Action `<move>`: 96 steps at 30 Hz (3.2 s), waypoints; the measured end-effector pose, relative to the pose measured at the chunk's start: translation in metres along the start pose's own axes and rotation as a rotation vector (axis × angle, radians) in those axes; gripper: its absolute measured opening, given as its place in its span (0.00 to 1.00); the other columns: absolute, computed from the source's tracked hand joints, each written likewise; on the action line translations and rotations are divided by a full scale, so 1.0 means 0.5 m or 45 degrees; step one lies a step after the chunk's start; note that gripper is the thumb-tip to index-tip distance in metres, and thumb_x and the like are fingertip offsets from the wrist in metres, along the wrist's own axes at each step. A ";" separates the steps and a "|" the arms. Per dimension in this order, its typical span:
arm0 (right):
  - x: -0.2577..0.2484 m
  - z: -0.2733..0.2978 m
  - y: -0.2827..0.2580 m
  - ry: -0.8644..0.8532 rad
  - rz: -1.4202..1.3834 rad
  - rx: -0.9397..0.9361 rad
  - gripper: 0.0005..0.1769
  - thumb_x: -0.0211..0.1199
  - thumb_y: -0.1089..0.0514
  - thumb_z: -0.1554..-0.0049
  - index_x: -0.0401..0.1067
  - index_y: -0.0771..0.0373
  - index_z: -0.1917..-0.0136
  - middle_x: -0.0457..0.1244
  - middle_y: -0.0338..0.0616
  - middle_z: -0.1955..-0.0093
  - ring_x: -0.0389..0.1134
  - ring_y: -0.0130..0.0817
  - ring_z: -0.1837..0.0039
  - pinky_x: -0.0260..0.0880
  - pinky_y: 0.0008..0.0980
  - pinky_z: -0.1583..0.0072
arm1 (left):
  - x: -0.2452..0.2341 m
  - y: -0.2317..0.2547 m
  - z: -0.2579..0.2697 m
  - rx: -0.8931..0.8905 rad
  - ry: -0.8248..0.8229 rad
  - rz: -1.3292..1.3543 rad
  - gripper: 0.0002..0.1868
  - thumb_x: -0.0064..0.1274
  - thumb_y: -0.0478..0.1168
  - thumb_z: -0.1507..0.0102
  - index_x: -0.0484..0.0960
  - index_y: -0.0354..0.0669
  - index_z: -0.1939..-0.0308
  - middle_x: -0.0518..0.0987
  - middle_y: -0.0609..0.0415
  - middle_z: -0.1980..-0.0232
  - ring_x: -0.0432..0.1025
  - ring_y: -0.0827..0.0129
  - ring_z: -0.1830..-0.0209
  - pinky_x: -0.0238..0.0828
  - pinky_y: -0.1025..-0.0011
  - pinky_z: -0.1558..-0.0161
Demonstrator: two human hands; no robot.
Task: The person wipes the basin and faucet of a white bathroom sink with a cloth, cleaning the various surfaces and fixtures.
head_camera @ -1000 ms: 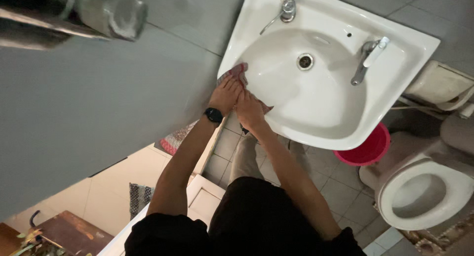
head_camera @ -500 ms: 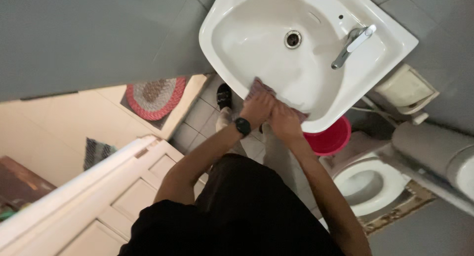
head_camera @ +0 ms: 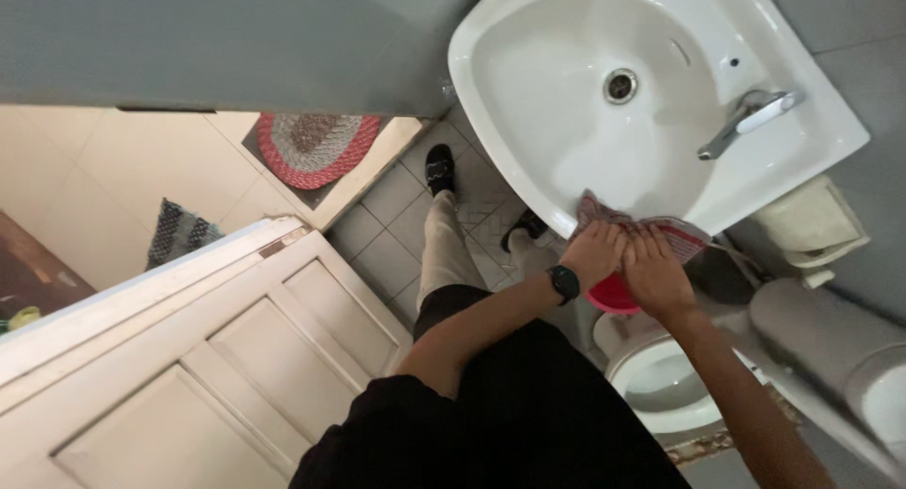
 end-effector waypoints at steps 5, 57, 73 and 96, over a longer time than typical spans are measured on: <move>0.057 -0.096 -0.085 -0.067 -0.412 0.310 0.23 0.55 0.56 0.41 0.67 0.76 0.39 0.65 0.63 0.39 0.66 0.54 0.34 0.67 0.46 0.32 | 0.008 -0.129 0.042 0.075 -0.023 0.029 0.17 0.49 0.43 0.39 0.78 0.39 0.50 0.77 0.48 0.46 0.70 0.56 0.42 0.64 0.61 0.37; 0.003 -0.249 -0.128 0.162 -0.927 0.578 0.35 0.61 0.47 0.40 0.60 0.75 0.31 0.60 0.63 0.32 0.62 0.53 0.30 0.62 0.46 0.31 | -0.097 -0.339 0.021 0.298 -0.350 -0.047 0.18 0.51 0.39 0.38 0.76 0.38 0.45 0.77 0.47 0.48 0.69 0.55 0.41 0.62 0.58 0.34; 0.054 -0.044 -0.026 0.198 -0.606 0.391 0.26 0.61 0.61 0.50 0.68 0.79 0.41 0.66 0.68 0.41 0.68 0.57 0.37 0.64 0.48 0.31 | 0.025 -0.118 -0.032 0.299 -0.338 0.337 0.25 0.54 0.41 0.45 0.77 0.27 0.48 0.80 0.34 0.44 0.76 0.49 0.44 0.72 0.59 0.42; 0.053 -0.382 -0.062 -0.102 -1.367 0.323 0.67 0.76 0.41 0.59 0.45 0.80 0.24 0.50 0.74 0.24 0.55 0.61 0.25 0.60 0.48 0.30 | -0.143 -0.439 -0.100 0.277 -0.803 0.068 0.52 0.71 0.64 0.65 0.79 0.27 0.49 0.80 0.35 0.46 0.75 0.50 0.43 0.73 0.63 0.44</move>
Point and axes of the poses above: each hand's wrist, its own z-axis away from the middle knuckle, its own x-axis out of the palm, y = z × x, the point moved 2 cm from there along -z, towards the middle knuckle
